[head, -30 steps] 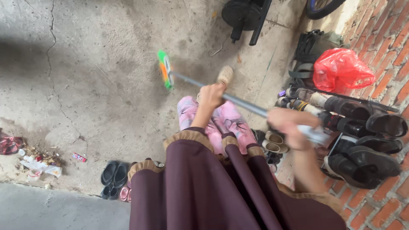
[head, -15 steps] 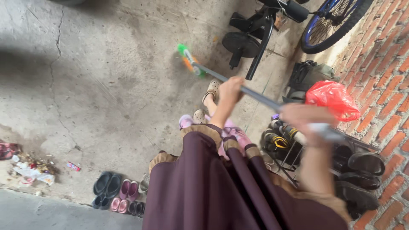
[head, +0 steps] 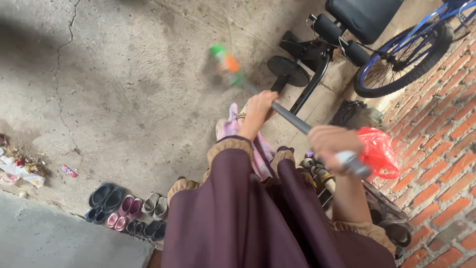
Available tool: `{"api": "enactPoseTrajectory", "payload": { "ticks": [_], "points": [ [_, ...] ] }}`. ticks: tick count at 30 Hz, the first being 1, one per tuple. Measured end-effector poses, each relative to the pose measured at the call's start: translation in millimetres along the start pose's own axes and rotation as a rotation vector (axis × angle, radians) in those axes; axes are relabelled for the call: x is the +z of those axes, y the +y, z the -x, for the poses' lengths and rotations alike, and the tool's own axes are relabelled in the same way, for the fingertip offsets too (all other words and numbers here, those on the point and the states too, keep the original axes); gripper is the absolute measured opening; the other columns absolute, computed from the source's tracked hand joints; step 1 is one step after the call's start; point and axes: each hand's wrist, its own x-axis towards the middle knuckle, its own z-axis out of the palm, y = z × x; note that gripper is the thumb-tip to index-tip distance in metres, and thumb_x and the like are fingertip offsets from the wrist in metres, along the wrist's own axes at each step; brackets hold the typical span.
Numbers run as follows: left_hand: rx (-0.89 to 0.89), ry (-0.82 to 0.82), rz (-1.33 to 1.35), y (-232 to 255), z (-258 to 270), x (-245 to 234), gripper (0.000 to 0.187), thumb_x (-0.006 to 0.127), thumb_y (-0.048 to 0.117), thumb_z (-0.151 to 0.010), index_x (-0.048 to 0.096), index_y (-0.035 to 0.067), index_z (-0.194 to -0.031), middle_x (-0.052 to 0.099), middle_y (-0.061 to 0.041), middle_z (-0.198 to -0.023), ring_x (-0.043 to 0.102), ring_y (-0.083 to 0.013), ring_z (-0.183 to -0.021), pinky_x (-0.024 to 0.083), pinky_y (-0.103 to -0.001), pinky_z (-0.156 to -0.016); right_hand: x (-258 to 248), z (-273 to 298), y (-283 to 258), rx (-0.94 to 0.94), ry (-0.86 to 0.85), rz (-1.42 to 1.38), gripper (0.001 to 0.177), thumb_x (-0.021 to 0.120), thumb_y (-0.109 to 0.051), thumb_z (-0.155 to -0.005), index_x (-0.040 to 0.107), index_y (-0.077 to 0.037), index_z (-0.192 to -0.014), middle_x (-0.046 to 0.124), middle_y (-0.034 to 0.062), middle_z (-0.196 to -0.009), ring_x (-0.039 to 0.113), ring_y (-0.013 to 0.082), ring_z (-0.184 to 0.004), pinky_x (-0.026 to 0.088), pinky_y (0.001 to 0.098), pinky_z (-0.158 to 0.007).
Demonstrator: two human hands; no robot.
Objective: The person sweeps debris from a concrete floor into a dustpan using a broom and then picks up the dustpan.
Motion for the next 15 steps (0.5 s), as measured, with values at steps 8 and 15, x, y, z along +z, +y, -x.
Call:
{"api": "enactPoseTrajectory", "payload": {
  "ticks": [8,15],
  "points": [
    [-0.046,0.042,-0.268,45.4,-90.7,-5.7,0.009,0.078,0.021,-0.085,0.069,0.019,-0.086,0.074,-0.005,-0.090,0.081,-0.0291,-0.094,0.065,-0.048,-0.067,-107.7,-28.6,-26.0,0.019,0.265,-0.253,0.024,0.061,-0.012,-0.095,0.060,-0.001,-0.073,0.064,0.0113,-0.064,0.058,0.0217,-0.053,0.053,0.0413,-0.060],
    [0.011,0.224,0.311,69.8,-274.9,-41.4,0.006,0.066,0.023,-0.102,0.068,0.017,-0.102,0.073,-0.006,-0.103,0.077,-0.0324,-0.097,0.063,-0.047,-0.074,-51.7,-206.0,-32.6,-0.040,-0.111,0.340,0.012,0.073,-0.002,-0.084,0.062,0.001,-0.083,0.059,0.0115,-0.080,0.064,0.0310,-0.075,0.058,0.0449,-0.076]
  ]
}}
